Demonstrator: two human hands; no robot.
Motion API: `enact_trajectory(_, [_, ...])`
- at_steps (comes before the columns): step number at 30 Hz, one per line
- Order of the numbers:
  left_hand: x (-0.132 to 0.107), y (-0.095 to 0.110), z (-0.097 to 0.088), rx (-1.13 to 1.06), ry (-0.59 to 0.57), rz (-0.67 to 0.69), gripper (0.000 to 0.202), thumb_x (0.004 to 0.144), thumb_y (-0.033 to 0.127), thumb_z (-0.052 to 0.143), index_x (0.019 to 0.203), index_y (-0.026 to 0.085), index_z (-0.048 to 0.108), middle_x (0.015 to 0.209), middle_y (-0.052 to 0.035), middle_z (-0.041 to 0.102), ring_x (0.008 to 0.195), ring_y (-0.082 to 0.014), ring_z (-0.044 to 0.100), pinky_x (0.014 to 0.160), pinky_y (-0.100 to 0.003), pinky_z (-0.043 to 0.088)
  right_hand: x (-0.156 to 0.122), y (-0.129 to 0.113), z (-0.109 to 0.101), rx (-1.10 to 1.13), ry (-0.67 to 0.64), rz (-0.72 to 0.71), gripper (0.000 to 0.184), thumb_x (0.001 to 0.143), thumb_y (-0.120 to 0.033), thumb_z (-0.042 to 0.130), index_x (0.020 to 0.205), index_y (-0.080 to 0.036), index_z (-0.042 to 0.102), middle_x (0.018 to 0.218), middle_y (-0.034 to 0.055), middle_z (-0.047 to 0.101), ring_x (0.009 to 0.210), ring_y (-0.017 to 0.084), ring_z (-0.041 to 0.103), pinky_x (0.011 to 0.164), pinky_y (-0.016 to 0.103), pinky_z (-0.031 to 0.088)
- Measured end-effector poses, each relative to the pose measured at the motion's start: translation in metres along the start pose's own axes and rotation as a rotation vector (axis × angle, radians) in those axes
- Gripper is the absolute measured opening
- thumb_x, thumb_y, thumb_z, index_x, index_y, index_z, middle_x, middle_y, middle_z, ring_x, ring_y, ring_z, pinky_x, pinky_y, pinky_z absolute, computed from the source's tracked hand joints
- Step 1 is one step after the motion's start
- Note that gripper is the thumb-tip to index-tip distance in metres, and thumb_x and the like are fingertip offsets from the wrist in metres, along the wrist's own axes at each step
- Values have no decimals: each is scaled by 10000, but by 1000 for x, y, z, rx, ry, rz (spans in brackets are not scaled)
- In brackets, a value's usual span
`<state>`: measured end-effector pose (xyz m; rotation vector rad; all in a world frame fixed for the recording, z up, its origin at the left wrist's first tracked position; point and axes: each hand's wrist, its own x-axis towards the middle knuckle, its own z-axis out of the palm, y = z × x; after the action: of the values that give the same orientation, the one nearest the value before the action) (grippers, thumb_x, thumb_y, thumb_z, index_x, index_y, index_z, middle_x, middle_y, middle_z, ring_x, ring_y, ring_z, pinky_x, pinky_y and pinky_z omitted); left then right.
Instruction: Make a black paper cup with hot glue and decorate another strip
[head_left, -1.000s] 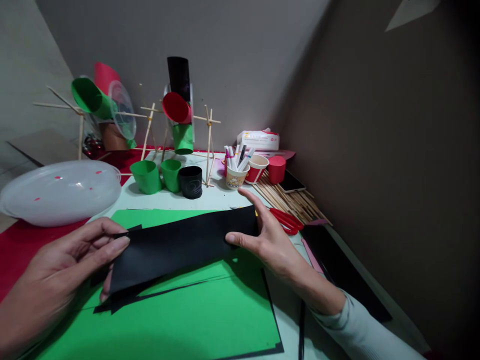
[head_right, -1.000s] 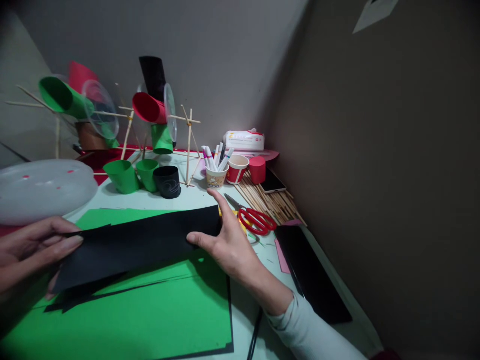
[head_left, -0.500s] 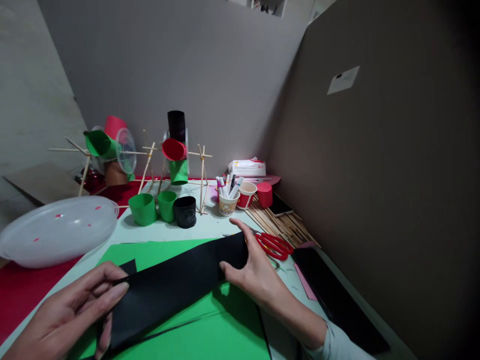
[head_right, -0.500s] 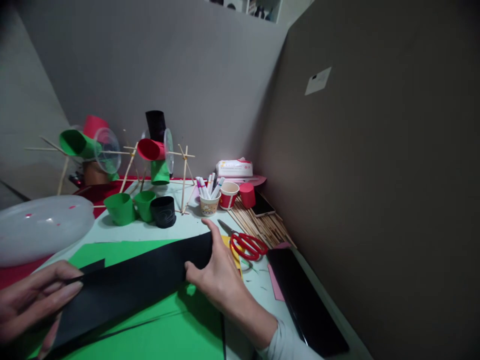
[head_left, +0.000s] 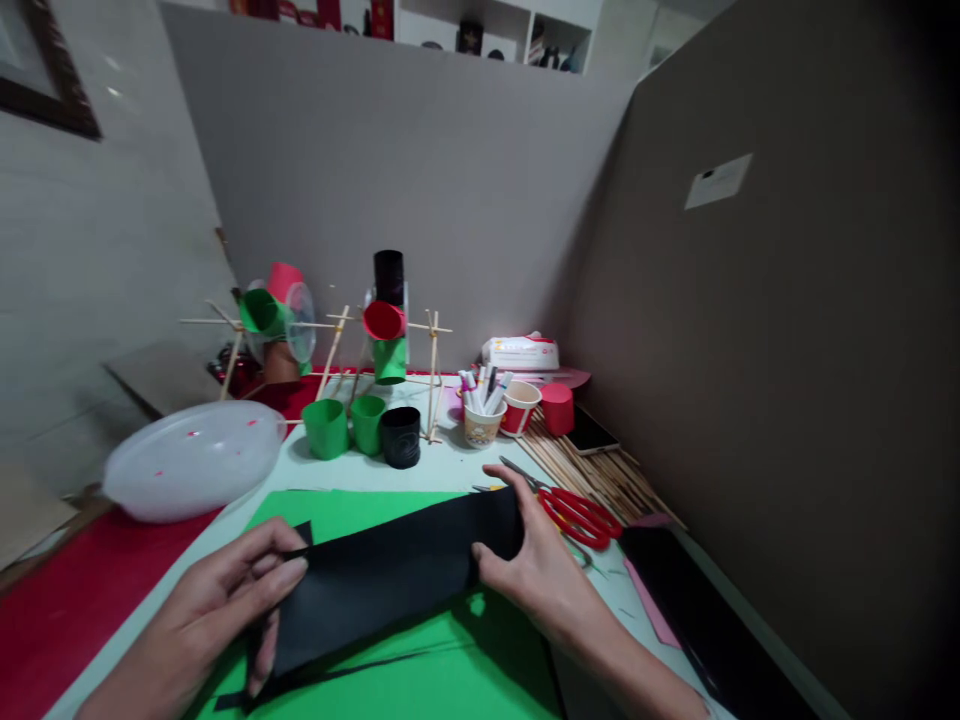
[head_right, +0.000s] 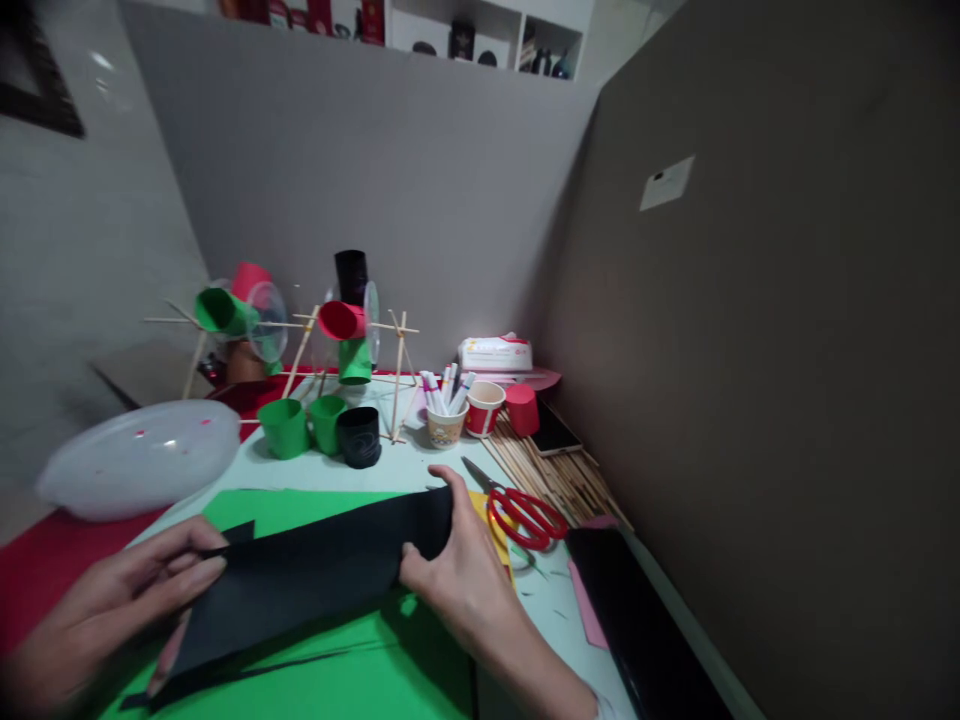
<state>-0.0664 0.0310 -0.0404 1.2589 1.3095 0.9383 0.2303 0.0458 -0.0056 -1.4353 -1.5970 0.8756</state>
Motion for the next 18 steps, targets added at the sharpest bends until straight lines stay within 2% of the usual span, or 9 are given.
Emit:
enact_trajectory(1, [-2,6,3,12,-35,3,451,796,699,628,893,274,516,405,73,560,347,-156,533,379,-221,388,0,1,1,-20,3,1,726,678,-250,603,1376,-169,419,1065,92,618,900,264,610,841,419,483])
enact_trajectory(6, [-9,26,12,24,-39,54,444,827,677,598,869,245,506,443,75,566,353,-123,509,414,-208,387,5,4,4,-31,-28,13,674,677,-294,572,1323,-170,427,1016,70,606,884,255,610,846,413,482])
enact_trajectory(13, [-10,28,13,44,-55,44,427,839,647,575,846,229,483,408,69,566,349,-115,490,414,-199,343,4,8,7,-53,-20,3,576,713,-308,565,1259,-199,419,898,27,579,799,239,602,755,384,491])
enact_trajectory(18, [-9,28,13,74,-59,61,386,871,612,558,864,234,482,426,64,590,364,-125,513,427,-210,383,1,3,7,-98,25,-10,509,721,-278,575,1205,-207,436,865,9,562,761,216,584,705,344,462])
